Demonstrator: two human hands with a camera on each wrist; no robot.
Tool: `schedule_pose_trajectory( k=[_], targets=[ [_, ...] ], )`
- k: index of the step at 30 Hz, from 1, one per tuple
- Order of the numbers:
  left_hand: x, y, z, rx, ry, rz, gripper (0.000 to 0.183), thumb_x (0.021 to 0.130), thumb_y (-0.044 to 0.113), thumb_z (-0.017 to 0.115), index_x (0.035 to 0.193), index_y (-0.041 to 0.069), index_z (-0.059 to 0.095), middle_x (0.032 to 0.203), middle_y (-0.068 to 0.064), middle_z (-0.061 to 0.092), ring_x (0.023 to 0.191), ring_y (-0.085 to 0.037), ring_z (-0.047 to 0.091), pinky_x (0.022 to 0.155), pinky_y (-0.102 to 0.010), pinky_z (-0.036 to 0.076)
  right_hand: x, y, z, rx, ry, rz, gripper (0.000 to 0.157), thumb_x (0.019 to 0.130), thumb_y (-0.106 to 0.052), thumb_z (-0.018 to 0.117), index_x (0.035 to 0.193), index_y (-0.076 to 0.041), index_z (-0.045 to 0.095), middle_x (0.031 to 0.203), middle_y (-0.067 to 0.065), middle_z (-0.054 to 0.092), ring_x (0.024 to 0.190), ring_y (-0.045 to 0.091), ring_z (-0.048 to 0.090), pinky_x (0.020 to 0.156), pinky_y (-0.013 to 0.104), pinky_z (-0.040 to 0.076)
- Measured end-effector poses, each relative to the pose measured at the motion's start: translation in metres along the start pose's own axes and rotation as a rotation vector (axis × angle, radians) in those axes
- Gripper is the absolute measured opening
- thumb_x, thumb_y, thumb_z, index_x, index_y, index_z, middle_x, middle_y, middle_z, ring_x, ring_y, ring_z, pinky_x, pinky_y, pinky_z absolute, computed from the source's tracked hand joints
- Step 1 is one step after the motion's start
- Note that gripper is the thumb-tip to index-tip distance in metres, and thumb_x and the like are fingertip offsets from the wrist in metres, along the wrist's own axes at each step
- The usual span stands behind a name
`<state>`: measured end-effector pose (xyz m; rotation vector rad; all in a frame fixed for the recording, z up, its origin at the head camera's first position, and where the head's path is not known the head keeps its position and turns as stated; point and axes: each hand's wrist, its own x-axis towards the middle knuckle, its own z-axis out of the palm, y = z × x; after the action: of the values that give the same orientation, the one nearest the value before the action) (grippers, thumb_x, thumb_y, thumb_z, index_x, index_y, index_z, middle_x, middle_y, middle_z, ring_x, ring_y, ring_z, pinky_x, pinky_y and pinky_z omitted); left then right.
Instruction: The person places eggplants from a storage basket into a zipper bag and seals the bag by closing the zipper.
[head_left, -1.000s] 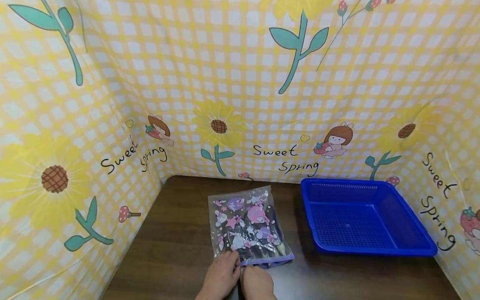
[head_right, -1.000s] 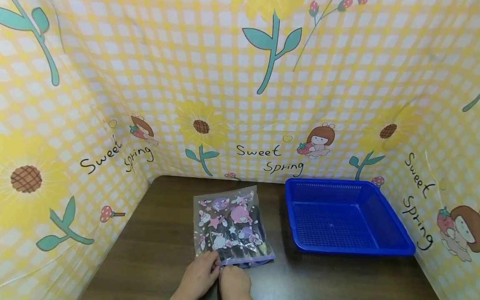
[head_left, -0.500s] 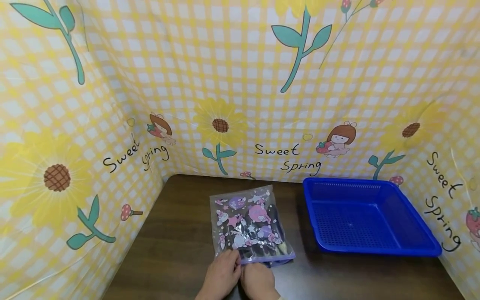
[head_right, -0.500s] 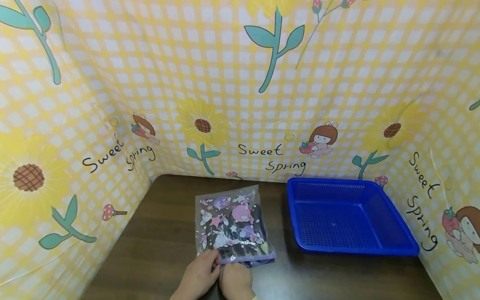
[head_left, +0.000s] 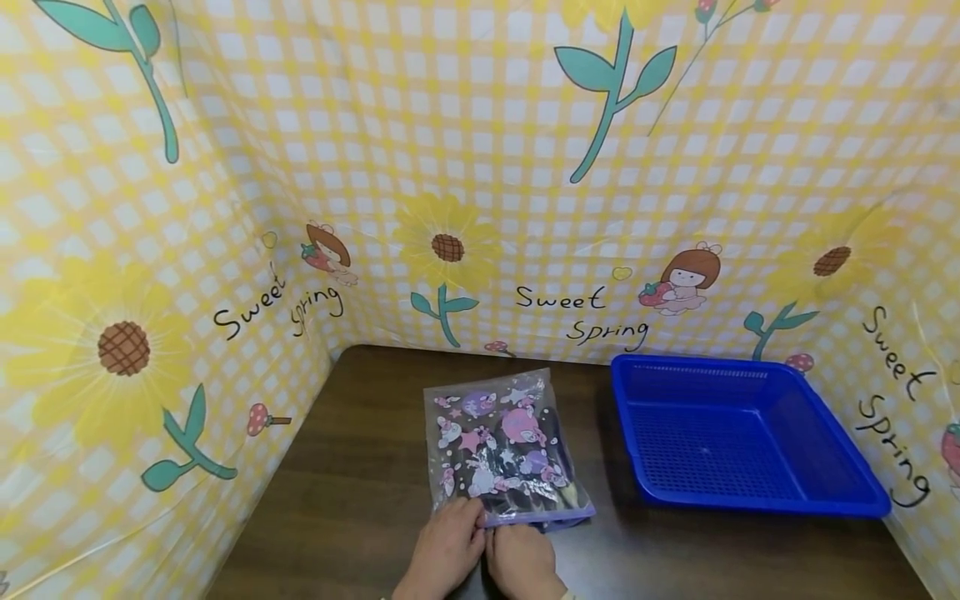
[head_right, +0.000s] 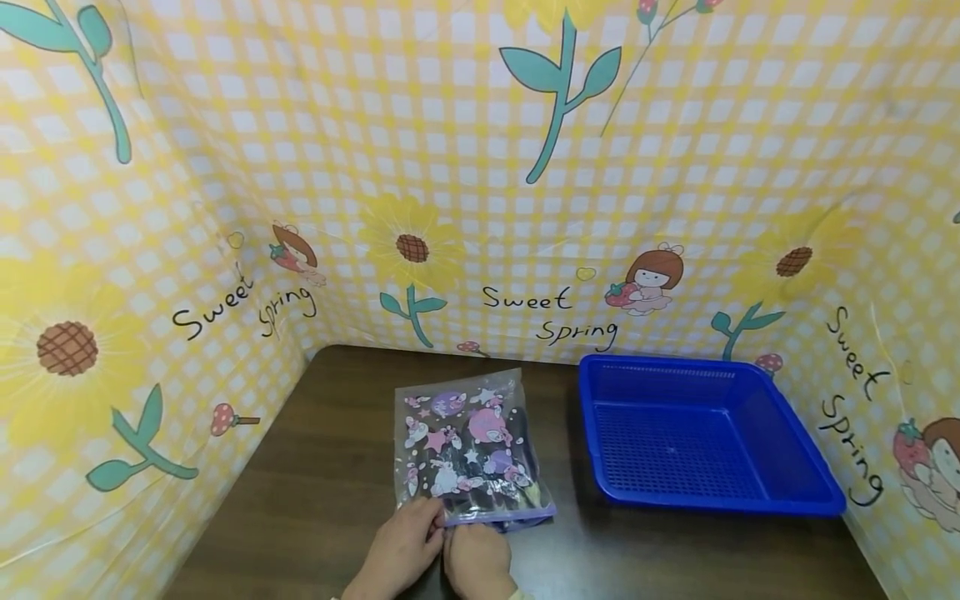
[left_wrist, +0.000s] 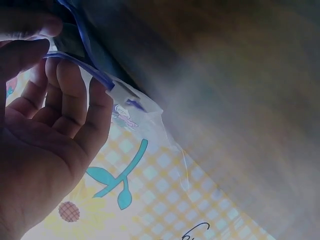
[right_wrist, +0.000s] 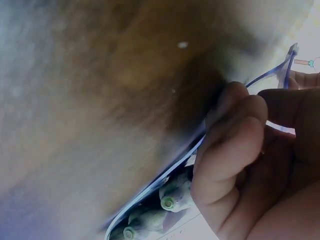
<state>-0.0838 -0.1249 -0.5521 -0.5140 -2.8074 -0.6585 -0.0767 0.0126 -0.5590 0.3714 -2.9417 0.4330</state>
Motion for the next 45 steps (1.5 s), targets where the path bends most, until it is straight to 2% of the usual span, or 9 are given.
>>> schedule_pose_trajectory(
  k=[5, 10, 13, 17, 26, 30, 35, 40, 45],
  targets=[
    [0.000, 0.001, 0.001, -0.006, -0.008, 0.016, 0.023, 0.073, 0.014, 0.071, 0.076, 0.020, 0.049, 0.071, 0.010, 0.040, 0.063, -0.012, 0.043, 0.051, -0.029, 0.036, 0.000, 0.011, -0.003, 0.054, -0.114, -0.007, 0.027, 0.083, -0.033, 0.064, 0.071, -0.008, 0.063, 0.067, 0.008, 0.060, 0.061, 0.027, 0.059, 0.051, 0.042, 0.045],
    [-0.001, 0.002, 0.003, 0.065, 0.057, 0.104, 0.022, 0.072, 0.015, 0.071, 0.074, 0.020, 0.050, 0.068, 0.009, 0.039, 0.060, -0.015, 0.044, 0.049, -0.029, 0.032, -0.005, 0.028, -0.015, 0.115, -0.217, 0.001, 0.024, 0.080, -0.027, 0.063, 0.063, -0.011, 0.058, 0.065, 0.005, 0.058, 0.059, 0.024, 0.057, 0.050, 0.041, 0.043],
    [-0.002, 0.002, 0.004, 0.114, 0.069, 0.120, 0.019, 0.073, 0.016, 0.070, 0.074, 0.020, 0.052, 0.067, 0.008, 0.040, 0.059, -0.016, 0.045, 0.050, -0.029, 0.032, -0.008, 0.038, -0.024, 0.159, -0.189, 0.013, 0.023, 0.078, -0.024, 0.063, 0.060, -0.013, 0.054, 0.063, 0.004, 0.056, 0.058, 0.025, 0.057, 0.051, 0.042, 0.043],
    [-0.002, 0.002, 0.005, 0.120, 0.021, 0.070, 0.016, 0.072, 0.016, 0.069, 0.074, 0.020, 0.053, 0.067, 0.008, 0.039, 0.061, -0.014, 0.044, 0.053, -0.030, 0.032, -0.007, 0.053, -0.034, 0.194, -0.075, 0.030, 0.024, 0.079, -0.021, 0.064, 0.060, -0.017, 0.050, 0.061, 0.002, 0.055, 0.057, 0.026, 0.057, 0.049, 0.041, 0.041],
    [-0.003, 0.004, 0.004, 0.126, -0.007, 0.029, 0.015, 0.072, 0.016, 0.070, 0.073, 0.020, 0.055, 0.066, 0.008, 0.039, 0.061, -0.014, 0.042, 0.053, -0.030, 0.031, 0.002, 0.080, -0.047, 0.140, 0.042, 0.177, 0.021, 0.081, -0.024, 0.064, 0.066, -0.018, 0.050, 0.064, 0.004, 0.056, 0.058, 0.028, 0.056, 0.048, 0.042, 0.039],
    [-0.003, 0.004, 0.003, 0.126, 0.019, 0.031, 0.017, 0.073, 0.016, 0.070, 0.071, 0.020, 0.053, 0.066, 0.009, 0.037, 0.060, -0.012, 0.040, 0.053, -0.030, 0.031, 0.002, 0.085, -0.050, 0.125, 0.069, 0.155, 0.021, 0.080, -0.025, 0.066, 0.068, -0.017, 0.050, 0.067, 0.000, 0.050, 0.059, 0.024, 0.052, 0.051, 0.040, 0.039],
    [-0.003, 0.005, -0.002, 0.122, 0.095, 0.080, 0.022, 0.072, 0.017, 0.070, 0.071, 0.021, 0.049, 0.068, 0.012, 0.037, 0.061, -0.011, 0.040, 0.053, -0.028, 0.033, 0.000, 0.084, -0.053, 0.139, 0.091, 0.127, 0.015, 0.080, -0.026, 0.068, 0.084, -0.015, 0.059, 0.084, 0.004, 0.055, 0.077, 0.026, 0.057, 0.064, 0.043, 0.045],
    [0.001, 0.006, -0.012, 0.112, 0.133, 0.121, 0.020, 0.073, 0.022, 0.073, 0.078, 0.019, 0.054, 0.074, 0.009, 0.044, 0.067, -0.013, 0.048, 0.057, -0.033, 0.040, -0.002, 0.082, -0.058, 0.165, 0.101, 0.052, 0.028, 0.080, -0.029, 0.070, 0.102, -0.013, 0.064, 0.106, 0.010, 0.058, 0.096, 0.029, 0.056, 0.078, 0.047, 0.046],
    [0.005, 0.008, -0.020, 0.101, 0.152, 0.122, 0.021, 0.073, 0.024, 0.075, 0.080, 0.018, 0.055, 0.077, 0.007, 0.047, 0.070, -0.015, 0.051, 0.061, -0.035, 0.042, -0.004, 0.080, -0.062, 0.163, 0.122, -0.020, 0.031, 0.079, -0.029, 0.071, 0.104, -0.013, 0.064, 0.108, 0.010, 0.057, 0.097, 0.029, 0.056, 0.080, 0.046, 0.045]
  ],
)
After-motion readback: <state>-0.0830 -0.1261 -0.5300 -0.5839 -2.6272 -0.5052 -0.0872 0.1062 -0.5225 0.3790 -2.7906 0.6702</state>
